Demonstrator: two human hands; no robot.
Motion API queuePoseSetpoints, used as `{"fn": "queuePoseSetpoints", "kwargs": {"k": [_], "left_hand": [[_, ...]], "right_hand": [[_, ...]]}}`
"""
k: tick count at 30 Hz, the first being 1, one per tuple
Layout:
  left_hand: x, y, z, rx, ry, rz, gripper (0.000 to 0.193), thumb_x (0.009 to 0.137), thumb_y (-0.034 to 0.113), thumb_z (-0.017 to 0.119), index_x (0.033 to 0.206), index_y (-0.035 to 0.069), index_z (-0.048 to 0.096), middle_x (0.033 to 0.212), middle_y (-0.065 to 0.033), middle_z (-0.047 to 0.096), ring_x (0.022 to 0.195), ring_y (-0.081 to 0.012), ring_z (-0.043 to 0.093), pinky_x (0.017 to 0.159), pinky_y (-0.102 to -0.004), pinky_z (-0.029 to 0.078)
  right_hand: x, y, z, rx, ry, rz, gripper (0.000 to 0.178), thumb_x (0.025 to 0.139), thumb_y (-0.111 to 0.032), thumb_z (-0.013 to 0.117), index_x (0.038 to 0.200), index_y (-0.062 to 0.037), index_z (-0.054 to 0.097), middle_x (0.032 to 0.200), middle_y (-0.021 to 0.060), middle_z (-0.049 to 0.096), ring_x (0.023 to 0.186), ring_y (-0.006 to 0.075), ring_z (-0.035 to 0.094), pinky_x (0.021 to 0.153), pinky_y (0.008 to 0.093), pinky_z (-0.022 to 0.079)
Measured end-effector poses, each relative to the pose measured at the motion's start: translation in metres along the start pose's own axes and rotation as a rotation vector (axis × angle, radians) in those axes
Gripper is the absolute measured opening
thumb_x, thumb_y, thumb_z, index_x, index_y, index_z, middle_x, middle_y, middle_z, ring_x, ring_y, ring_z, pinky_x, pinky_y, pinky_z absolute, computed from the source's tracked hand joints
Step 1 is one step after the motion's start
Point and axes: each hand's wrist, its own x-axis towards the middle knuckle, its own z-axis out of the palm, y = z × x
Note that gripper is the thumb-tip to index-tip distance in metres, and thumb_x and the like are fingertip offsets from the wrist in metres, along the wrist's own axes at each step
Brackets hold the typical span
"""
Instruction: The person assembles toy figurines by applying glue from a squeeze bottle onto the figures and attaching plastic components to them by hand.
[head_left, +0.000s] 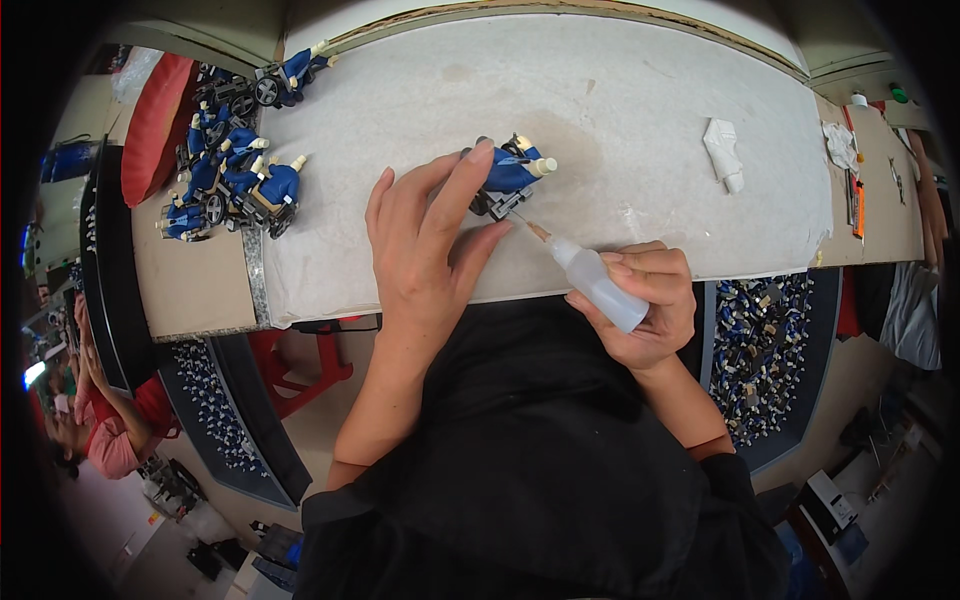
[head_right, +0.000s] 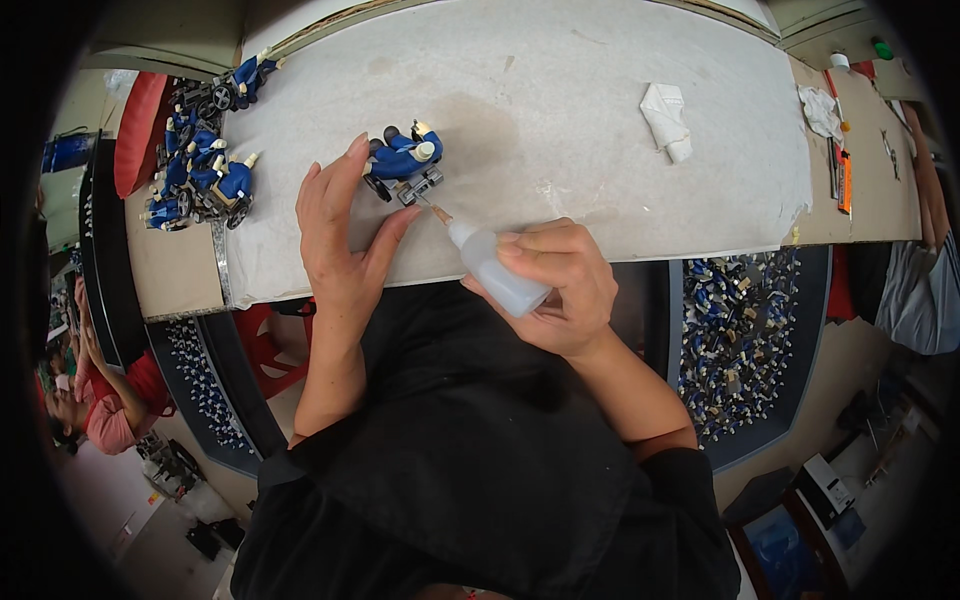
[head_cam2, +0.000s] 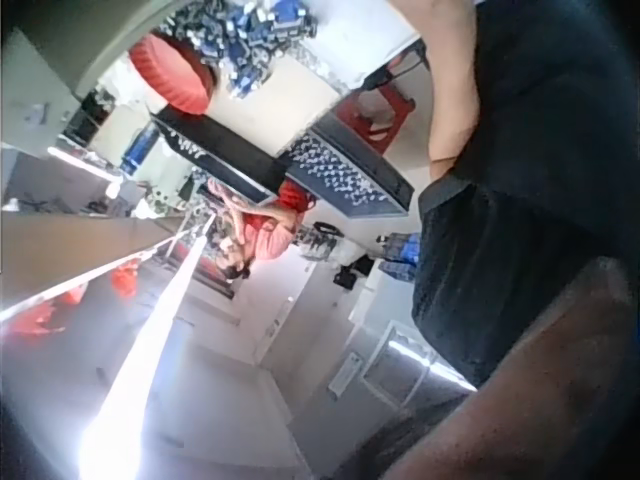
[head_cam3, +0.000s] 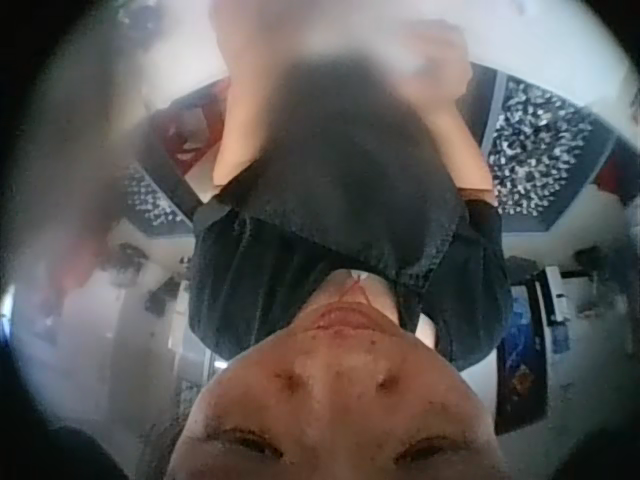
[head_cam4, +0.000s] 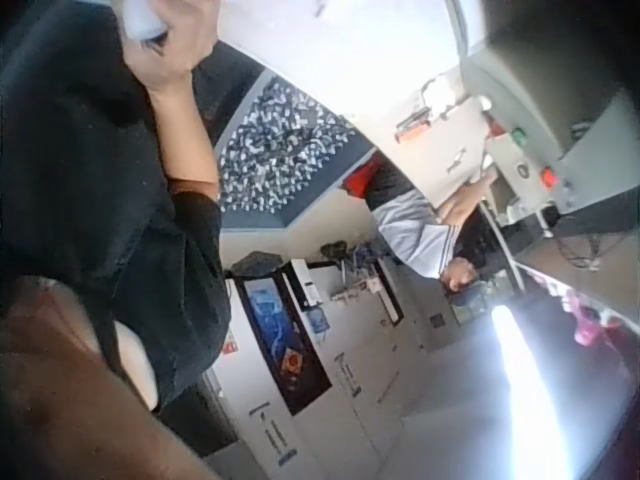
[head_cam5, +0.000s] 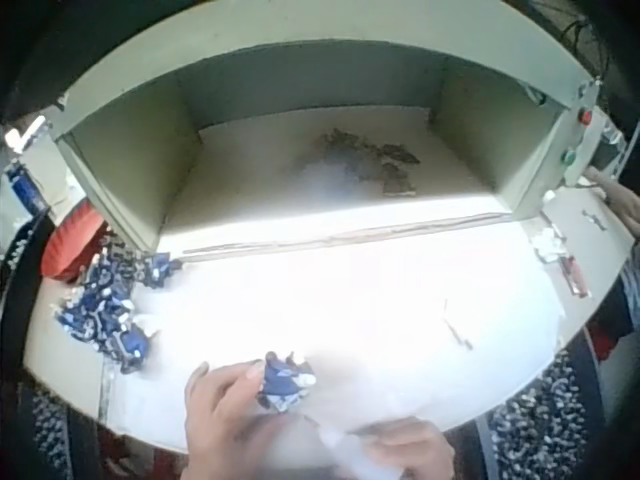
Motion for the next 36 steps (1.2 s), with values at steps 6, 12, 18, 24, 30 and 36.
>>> {"fn": "queuePoseSetpoints", "kwargs": {"k": [6,12,18,24,30,36], "left_hand": [[0.001,0.0,0.001,-0.006,0.009,0.012,0.064,0.062,0.01,0.072,0.121,0.016,0.049,0.104,-0.0053,0.056,0.093,-0.0202,0.055,0.093,-0.0456,0.031],[0.002,-0.001,0.002,0.006,0.003,0.008,0.064,0.062,0.01,0.072,0.122,0.015,0.049,0.104,-0.0052,0.056,0.093,-0.0202,0.054,0.093,-0.0454,0.031],[0.001,0.0,0.0,0.002,0.0,-0.001,0.066,0.062,0.011,0.073,0.123,0.014,0.047,0.103,-0.0053,0.057,0.092,-0.0201,0.054,0.093,-0.045,0.031],[0.001,0.0,-0.001,0.002,-0.001,-0.012,0.067,0.062,0.01,0.073,0.124,0.014,0.046,0.103,-0.0059,0.057,0.09,-0.0204,0.054,0.093,-0.045,0.031],[0.004,0.002,0.001,0.007,0.0,-0.011,0.067,0.063,0.01,0.073,0.125,0.012,0.045,0.104,-0.0067,0.057,0.091,-0.0218,0.054,0.093,-0.0461,0.03],[0.0,-0.005,-0.001,-0.171,-0.062,-0.227,0.074,0.064,-0.003,0.07,0.129,0.002,0.037,0.119,-0.0104,0.05,0.097,-0.0198,0.051,0.09,-0.0303,0.037]], "right_hand": [[0.001,-0.001,-0.002,-0.006,-0.005,-0.015,0.042,0.061,0.002,0.077,0.094,-0.0026,0.052,0.089,0.0101,0.051,0.074,0.0205,0.057,0.063,0.0283,0.05],[0.003,0.002,0.0,-0.01,-0.001,-0.002,0.042,0.061,0.003,0.077,0.094,-0.0026,0.052,0.089,0.0101,0.051,0.074,0.0205,0.058,0.063,0.0282,0.049],[0.003,0.004,0.004,-0.05,0.09,-0.055,0.045,0.054,-0.003,0.082,0.091,-0.0038,0.055,0.083,0.0109,0.057,0.066,0.0191,0.06,0.052,0.0256,0.05],[0.002,0.006,0.005,-0.039,0.106,-0.051,0.045,0.054,-0.002,0.082,0.09,-0.0034,0.055,0.083,0.0107,0.057,0.067,0.019,0.059,0.054,0.0254,0.05],[0.003,0.007,0.0,-0.06,0.11,-0.078,0.046,0.054,-0.002,0.082,0.091,-0.0033,0.055,0.083,0.0104,0.056,0.067,0.0191,0.059,0.054,0.0257,0.05],[0.011,0.005,-0.036,0.043,0.258,0.042,0.044,0.061,0.005,0.074,0.095,-0.0032,0.047,0.092,0.0135,0.053,0.079,0.0167,0.056,0.068,0.0266,0.047]]}}
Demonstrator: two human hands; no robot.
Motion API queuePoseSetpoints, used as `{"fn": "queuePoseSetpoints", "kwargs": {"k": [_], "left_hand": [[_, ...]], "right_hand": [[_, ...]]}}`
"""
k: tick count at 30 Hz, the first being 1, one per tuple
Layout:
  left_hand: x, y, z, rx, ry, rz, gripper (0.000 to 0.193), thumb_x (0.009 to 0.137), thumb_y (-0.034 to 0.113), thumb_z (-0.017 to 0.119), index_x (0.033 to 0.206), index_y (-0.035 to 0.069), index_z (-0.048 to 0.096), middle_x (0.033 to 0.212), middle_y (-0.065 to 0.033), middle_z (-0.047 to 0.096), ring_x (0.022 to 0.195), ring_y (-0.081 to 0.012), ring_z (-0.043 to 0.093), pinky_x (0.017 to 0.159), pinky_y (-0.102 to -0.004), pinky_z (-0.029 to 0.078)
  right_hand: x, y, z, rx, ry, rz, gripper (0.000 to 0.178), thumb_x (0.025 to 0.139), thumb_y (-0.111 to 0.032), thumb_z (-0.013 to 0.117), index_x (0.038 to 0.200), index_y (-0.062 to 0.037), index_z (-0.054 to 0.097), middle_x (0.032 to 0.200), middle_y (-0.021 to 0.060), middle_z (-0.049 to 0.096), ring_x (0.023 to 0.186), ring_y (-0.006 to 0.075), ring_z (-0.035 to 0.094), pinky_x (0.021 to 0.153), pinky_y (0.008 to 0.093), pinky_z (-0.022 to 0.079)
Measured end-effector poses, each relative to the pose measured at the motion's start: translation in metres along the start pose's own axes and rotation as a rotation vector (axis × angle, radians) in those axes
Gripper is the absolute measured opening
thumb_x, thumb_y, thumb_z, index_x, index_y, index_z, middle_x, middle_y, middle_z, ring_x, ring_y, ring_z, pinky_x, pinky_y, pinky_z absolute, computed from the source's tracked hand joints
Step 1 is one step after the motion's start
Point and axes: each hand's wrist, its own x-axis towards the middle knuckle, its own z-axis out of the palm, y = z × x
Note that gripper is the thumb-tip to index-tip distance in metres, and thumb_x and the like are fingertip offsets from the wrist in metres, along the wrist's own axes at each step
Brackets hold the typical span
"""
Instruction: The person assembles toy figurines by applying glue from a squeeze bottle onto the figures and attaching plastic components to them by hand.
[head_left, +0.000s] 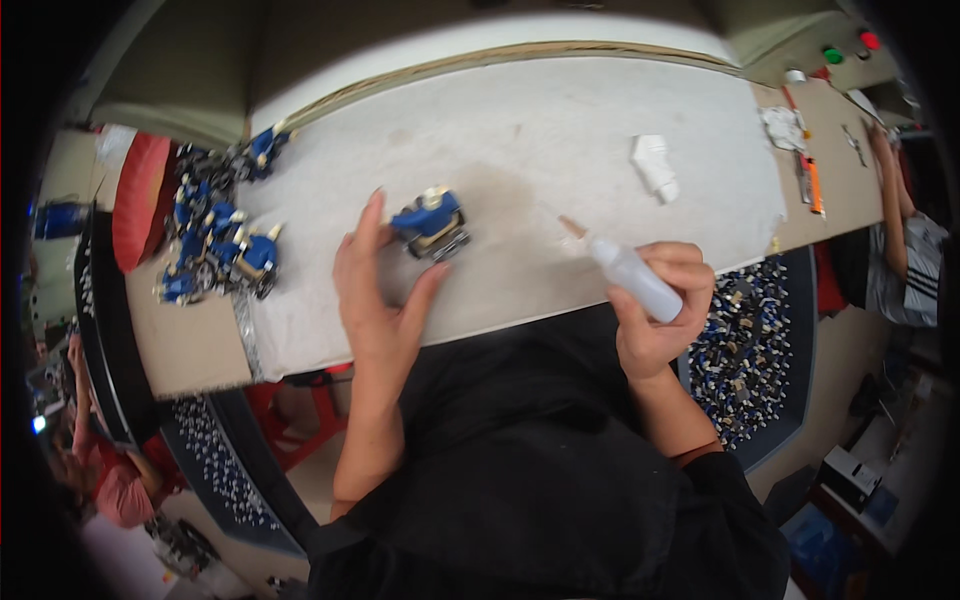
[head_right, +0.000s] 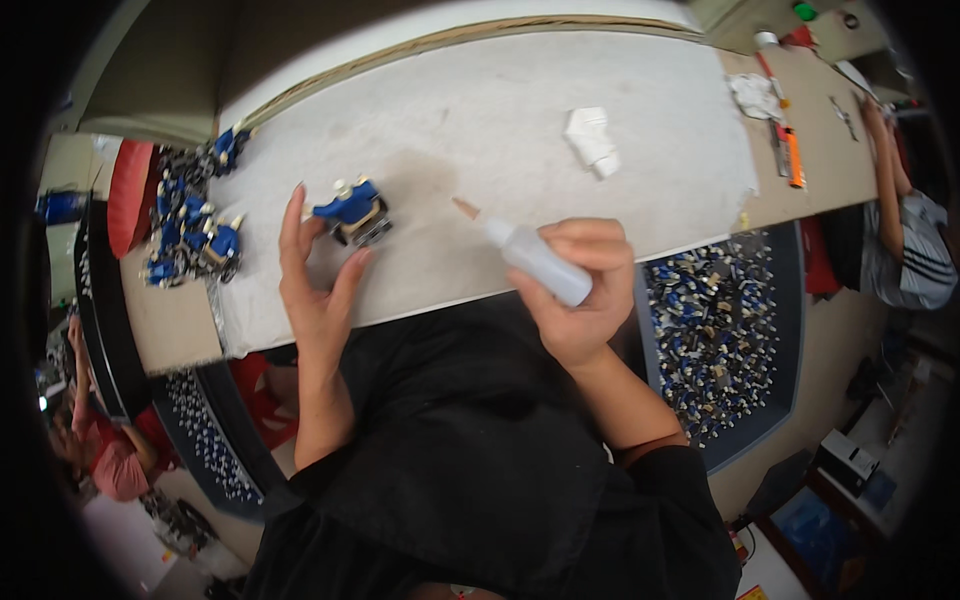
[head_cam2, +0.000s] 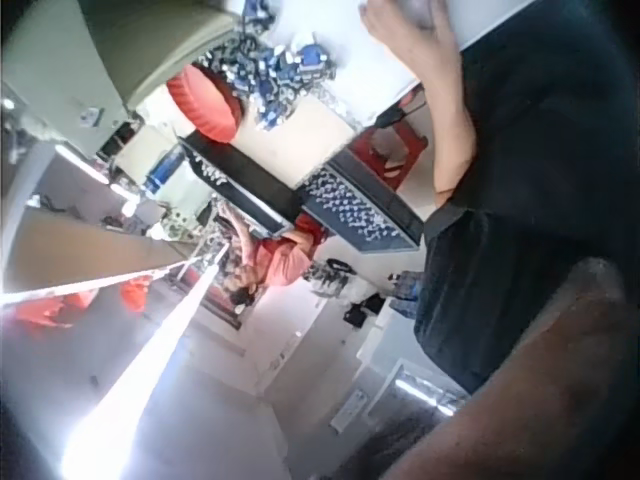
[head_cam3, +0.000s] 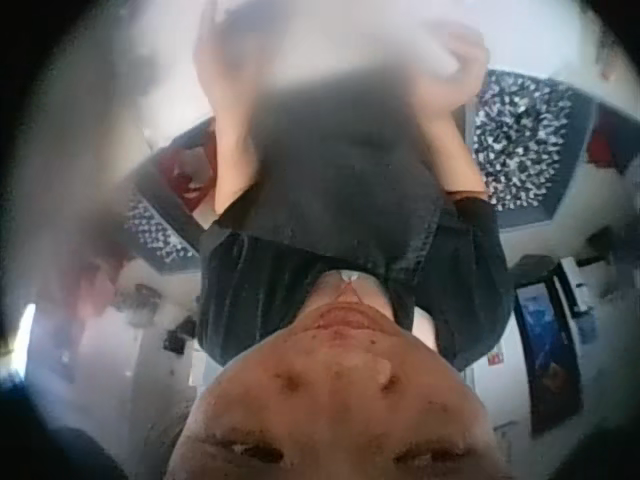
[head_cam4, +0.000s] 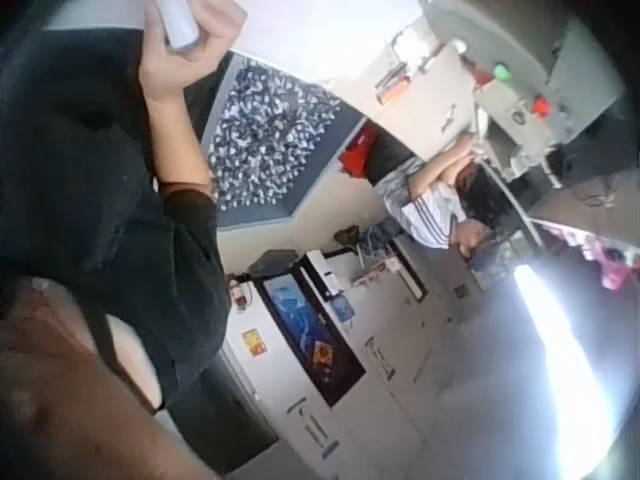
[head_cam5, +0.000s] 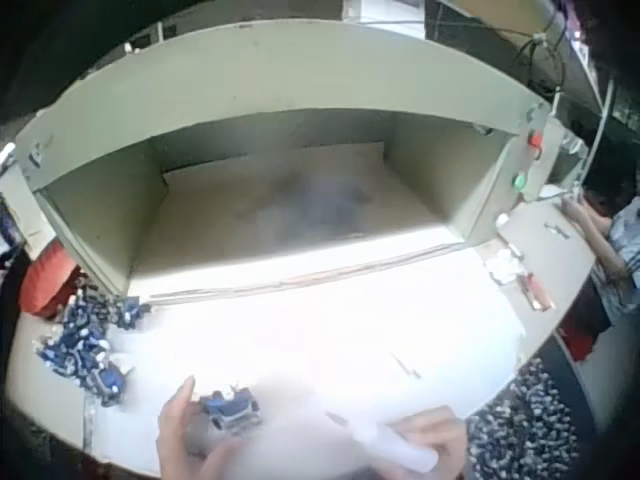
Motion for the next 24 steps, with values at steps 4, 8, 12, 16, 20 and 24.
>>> {"fn": "queuePoseSetpoints", "kwargs": {"k": [4,8,12,16,20,24], "left_hand": [[0.001,0.006,-0.003,-0.117,0.023,-0.134,0.074,0.061,0.002,0.073,0.128,0.007,0.041,0.099,-0.0111,0.057,0.093,-0.0223,0.052,0.087,-0.0333,0.036],[0.008,0.008,-0.008,-0.087,-0.008,-0.15,0.073,0.062,0.005,0.074,0.127,0.007,0.042,0.1,-0.0111,0.057,0.094,-0.0216,0.052,0.091,-0.0356,0.033],[0.006,0.003,0.0,-0.039,-0.028,-0.046,0.068,0.065,0.012,0.074,0.125,0.008,0.043,0.105,-0.0087,0.056,0.095,-0.0212,0.055,0.1,-0.0413,0.024],[0.005,0.004,-0.001,-0.048,-0.015,-0.029,0.062,0.066,0.011,0.073,0.121,0.008,0.045,0.11,-0.0067,0.055,0.097,-0.0219,0.055,0.101,-0.0456,0.022],[0.014,0.006,-0.007,0.087,-0.158,0.048,0.065,0.064,0.007,0.072,0.122,0.013,0.045,0.11,-0.0057,0.055,0.102,-0.0227,0.05,0.1,-0.0452,0.024],[0.021,0.001,-0.01,0.079,-0.188,0.096,0.068,0.062,0.009,0.073,0.124,0.012,0.044,0.107,-0.0059,0.058,0.104,-0.0217,0.051,0.102,-0.0452,0.024]], "right_hand": [[0.039,0.017,-0.049,-0.078,0.257,0.211,0.037,0.069,0.008,0.065,0.094,-0.0027,0.04,0.1,0.0144,0.052,0.091,0.0171,0.052,0.082,0.0287,0.041],[0.078,0.052,-0.107,-0.346,0.243,0.212,0.039,0.071,0.005,0.066,0.1,-0.0011,0.04,0.105,0.0137,0.052,0.095,0.0161,0.052,0.081,0.0276,0.043],[0.083,0.068,-0.127,-0.437,0.196,0.281,0.042,0.072,0.002,0.067,0.105,-0.0015,0.041,0.107,0.0126,0.052,0.099,0.0156,0.051,0.08,0.0267,0.044],[0.077,0.041,-0.105,-0.861,0.31,-0.074,0.05,0.072,0.0,0.068,0.113,-0.0027,0.04,0.109,0.0102,0.051,0.099,0.0196,0.051,0.081,0.0304,0.043],[0.141,0.033,-0.006,-0.692,-0.4,-0.449,0.027,0.068,0.003,0.063,0.095,-0.0025,0.058,0.094,0.0092,0.06,0.09,0.0283,0.055,0.079,0.0354,0.043],[0.211,0.098,0.069,-1.049,-0.934,-0.404,0.027,0.082,-0.002,0.047,0.108,-0.0058,0.055,0.103,0.0093,0.059,0.097,0.0286,0.054,0.083,0.0338,0.044]]}}
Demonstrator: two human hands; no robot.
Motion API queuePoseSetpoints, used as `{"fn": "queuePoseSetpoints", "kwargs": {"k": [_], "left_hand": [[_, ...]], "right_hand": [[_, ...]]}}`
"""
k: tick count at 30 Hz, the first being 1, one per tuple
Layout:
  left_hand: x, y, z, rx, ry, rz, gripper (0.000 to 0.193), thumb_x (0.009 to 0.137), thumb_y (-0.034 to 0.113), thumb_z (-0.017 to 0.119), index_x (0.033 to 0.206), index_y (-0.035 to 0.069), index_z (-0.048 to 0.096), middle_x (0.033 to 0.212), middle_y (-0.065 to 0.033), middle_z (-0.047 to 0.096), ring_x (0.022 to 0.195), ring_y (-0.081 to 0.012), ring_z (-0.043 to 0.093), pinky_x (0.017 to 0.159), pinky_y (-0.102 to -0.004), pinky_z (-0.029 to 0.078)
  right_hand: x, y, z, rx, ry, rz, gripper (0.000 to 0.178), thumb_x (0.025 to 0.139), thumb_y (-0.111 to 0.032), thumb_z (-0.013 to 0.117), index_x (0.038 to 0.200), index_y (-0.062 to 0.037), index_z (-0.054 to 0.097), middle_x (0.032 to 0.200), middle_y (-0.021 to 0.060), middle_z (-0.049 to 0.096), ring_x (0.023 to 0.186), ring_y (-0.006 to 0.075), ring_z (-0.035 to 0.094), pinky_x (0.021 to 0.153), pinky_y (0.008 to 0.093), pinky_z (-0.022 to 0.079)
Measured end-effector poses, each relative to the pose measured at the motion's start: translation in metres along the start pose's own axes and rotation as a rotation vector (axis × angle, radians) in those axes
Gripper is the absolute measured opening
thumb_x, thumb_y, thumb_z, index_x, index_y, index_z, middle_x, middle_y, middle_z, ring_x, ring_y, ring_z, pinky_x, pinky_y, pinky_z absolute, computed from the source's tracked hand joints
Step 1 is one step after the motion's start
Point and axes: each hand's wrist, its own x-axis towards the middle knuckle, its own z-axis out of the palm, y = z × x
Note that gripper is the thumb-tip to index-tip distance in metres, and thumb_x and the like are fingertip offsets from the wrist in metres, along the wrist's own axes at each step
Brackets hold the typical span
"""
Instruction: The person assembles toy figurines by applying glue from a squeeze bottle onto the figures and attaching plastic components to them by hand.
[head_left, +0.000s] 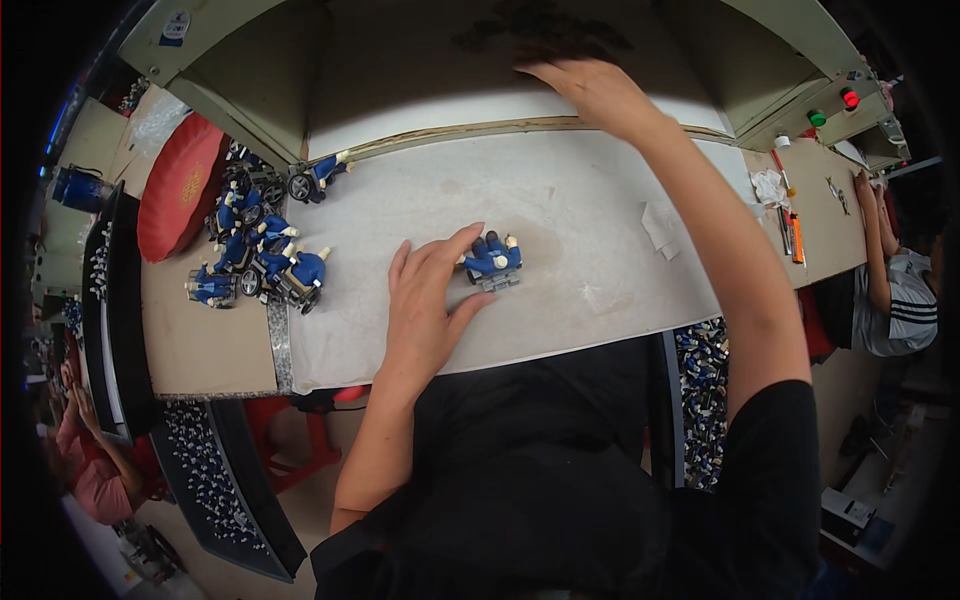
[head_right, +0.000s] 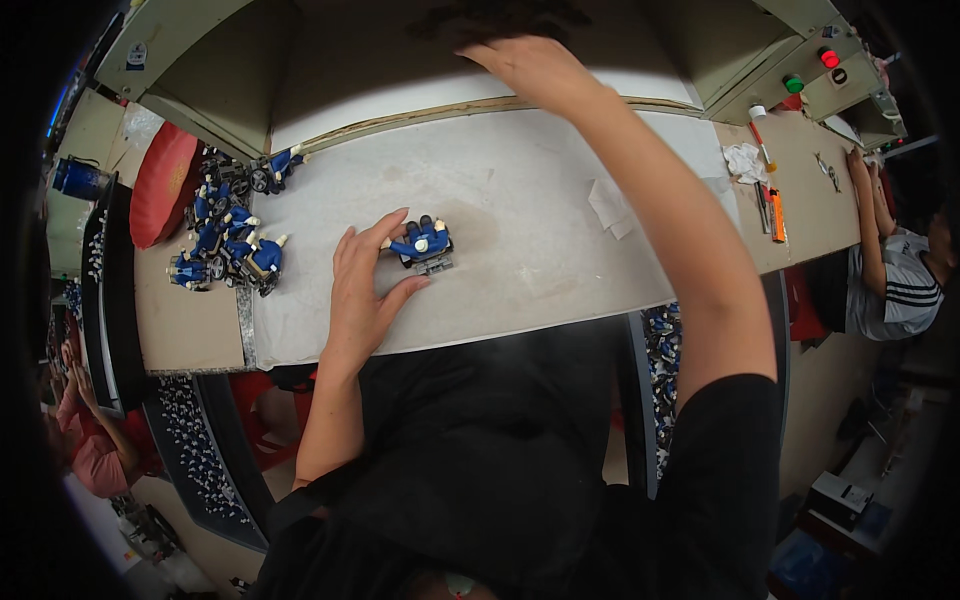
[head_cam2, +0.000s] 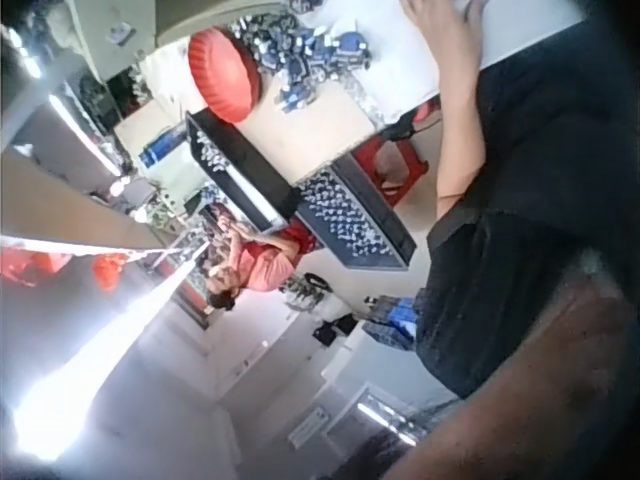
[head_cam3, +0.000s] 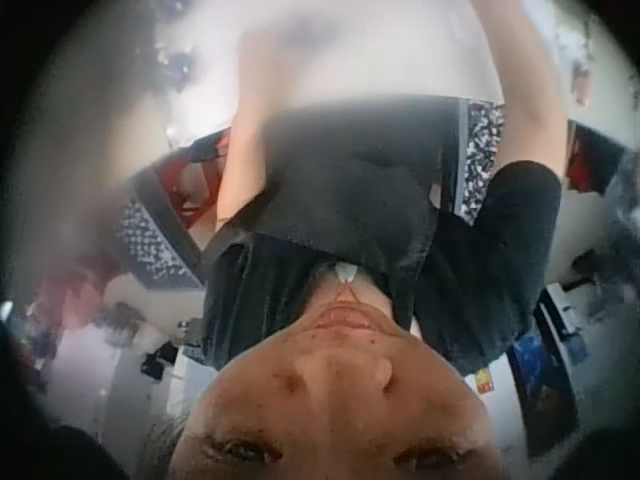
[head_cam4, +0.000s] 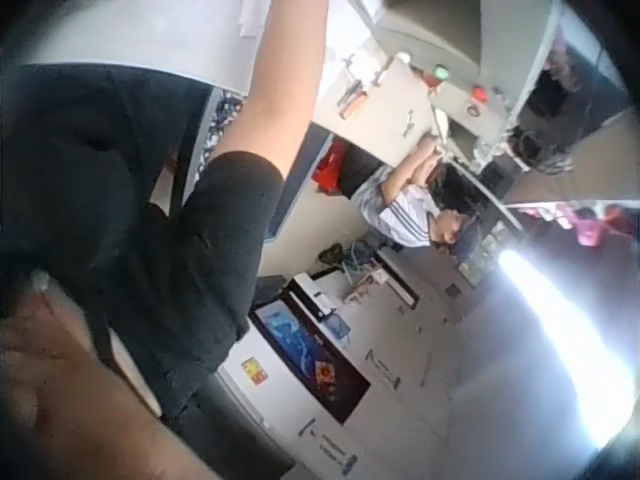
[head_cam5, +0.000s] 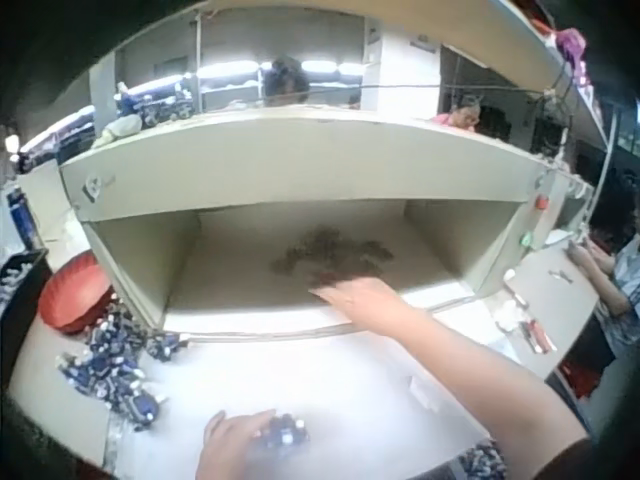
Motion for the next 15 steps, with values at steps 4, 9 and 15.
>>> {"fn": "queuePoseSetpoints", "kwargs": {"k": [4,9,15], "left_hand": [[0.003,0.002,0.002,-0.026,0.015,0.028,0.067,0.062,0.009,0.073,0.123,0.013,0.045,0.106,-0.0058,0.058,0.103,-0.0219,0.051,0.101,-0.0448,0.025],[0.001,-0.002,0.002,-0.026,0.029,0.012,0.068,0.062,0.009,0.073,0.124,0.015,0.045,0.105,-0.0053,0.058,0.102,-0.0219,0.051,0.101,-0.0444,0.026],[0.001,-0.001,0.004,-0.024,0.039,0.03,0.067,0.065,0.01,0.071,0.125,0.018,0.043,0.105,-0.0029,0.057,0.096,-0.0201,0.052,0.1,-0.0444,0.026]], "right_hand": [[0.041,0.056,0.033,-0.687,0.45,-0.682,0.026,0.082,-0.005,0.051,0.107,-0.0069,0.056,0.095,0.0086,0.061,0.086,0.0253,0.058,0.073,0.0335,0.046],[0.039,0.013,-0.015,-0.263,0.093,-0.282,0.03,0.083,-0.022,0.048,0.11,-0.011,0.051,0.12,0.0107,0.047,0.11,0.0264,0.045,0.091,0.0351,0.038],[0.013,0.014,-0.011,-0.15,-0.087,-0.194,0.026,0.078,-0.013,0.048,0.104,-0.014,0.056,0.084,0.0083,0.06,0.083,0.0241,0.057,0.07,0.0325,0.045]]}}
